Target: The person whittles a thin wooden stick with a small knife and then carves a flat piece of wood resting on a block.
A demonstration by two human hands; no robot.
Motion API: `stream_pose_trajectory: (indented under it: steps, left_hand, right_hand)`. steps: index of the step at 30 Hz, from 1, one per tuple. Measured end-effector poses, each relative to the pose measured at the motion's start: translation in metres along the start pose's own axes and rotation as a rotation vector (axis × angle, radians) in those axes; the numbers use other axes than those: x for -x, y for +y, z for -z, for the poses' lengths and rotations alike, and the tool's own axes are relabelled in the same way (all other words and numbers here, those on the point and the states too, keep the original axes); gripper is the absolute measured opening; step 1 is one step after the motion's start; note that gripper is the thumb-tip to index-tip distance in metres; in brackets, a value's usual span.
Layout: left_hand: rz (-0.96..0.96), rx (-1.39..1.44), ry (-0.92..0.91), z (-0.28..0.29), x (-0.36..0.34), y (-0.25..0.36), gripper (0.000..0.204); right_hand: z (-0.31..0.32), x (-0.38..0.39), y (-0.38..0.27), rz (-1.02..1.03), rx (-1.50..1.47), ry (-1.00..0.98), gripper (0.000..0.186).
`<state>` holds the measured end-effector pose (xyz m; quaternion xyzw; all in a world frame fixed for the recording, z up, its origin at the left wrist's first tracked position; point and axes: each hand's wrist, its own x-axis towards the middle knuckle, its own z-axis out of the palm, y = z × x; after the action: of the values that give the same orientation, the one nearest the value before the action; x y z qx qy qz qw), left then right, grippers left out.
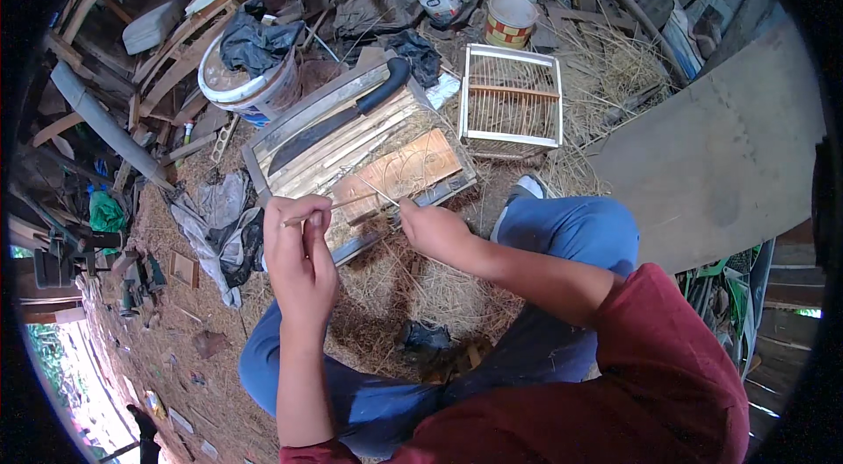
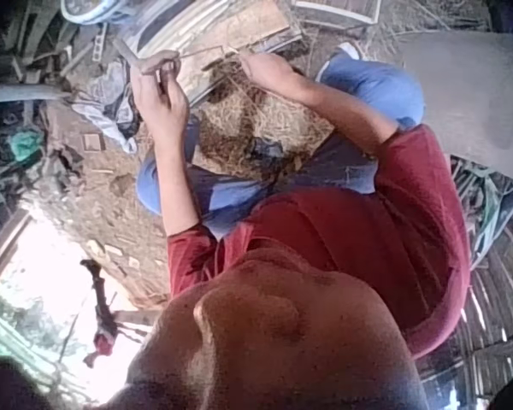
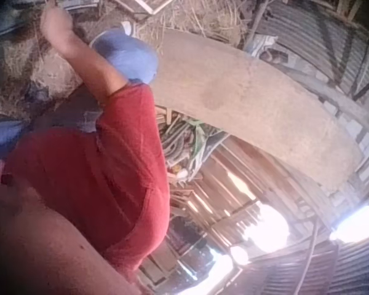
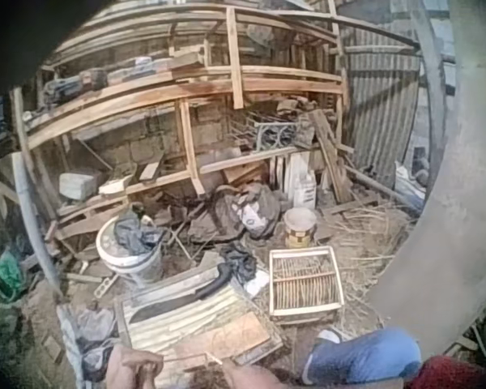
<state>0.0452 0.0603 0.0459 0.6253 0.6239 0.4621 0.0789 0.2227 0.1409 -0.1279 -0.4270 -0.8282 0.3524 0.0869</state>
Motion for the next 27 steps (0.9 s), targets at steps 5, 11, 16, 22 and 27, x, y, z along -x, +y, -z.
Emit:
stream_pose_trajectory:
  steps: [5, 11, 16, 22, 27]
  left_hand:
    - [0.082, 0.083, 0.089, -0.007, 0.002, -0.001, 0.015]
    - [0.135, 0.093, 0.021, -0.002, 0.007, -0.001, 0.013]
    - [0.123, 0.083, 0.016, -0.007, 0.014, -0.002, 0.012]
    - [0.126, 0.094, 0.025, -0.006, 0.015, -0.003, 0.013]
    - [0.064, 0.102, 0.070, -0.013, 0.011, 0.002, 0.021]
  right_hand:
    - [-0.001, -0.003, -0.005, -0.011, -0.039, 0.019, 0.021]
    - [0.021, 0.012, -0.048, 0.091, -0.134, 0.090, 0.021]
    - [0.017, 0.013, -0.044, 0.152, -0.058, 0.146, 0.019]
    - [0.014, 0.011, -0.040, 0.131, -0.042, 0.144, 0.018]
    - [-0.005, 0.002, -0.005, -0.054, 0.089, 0.025, 0.019]
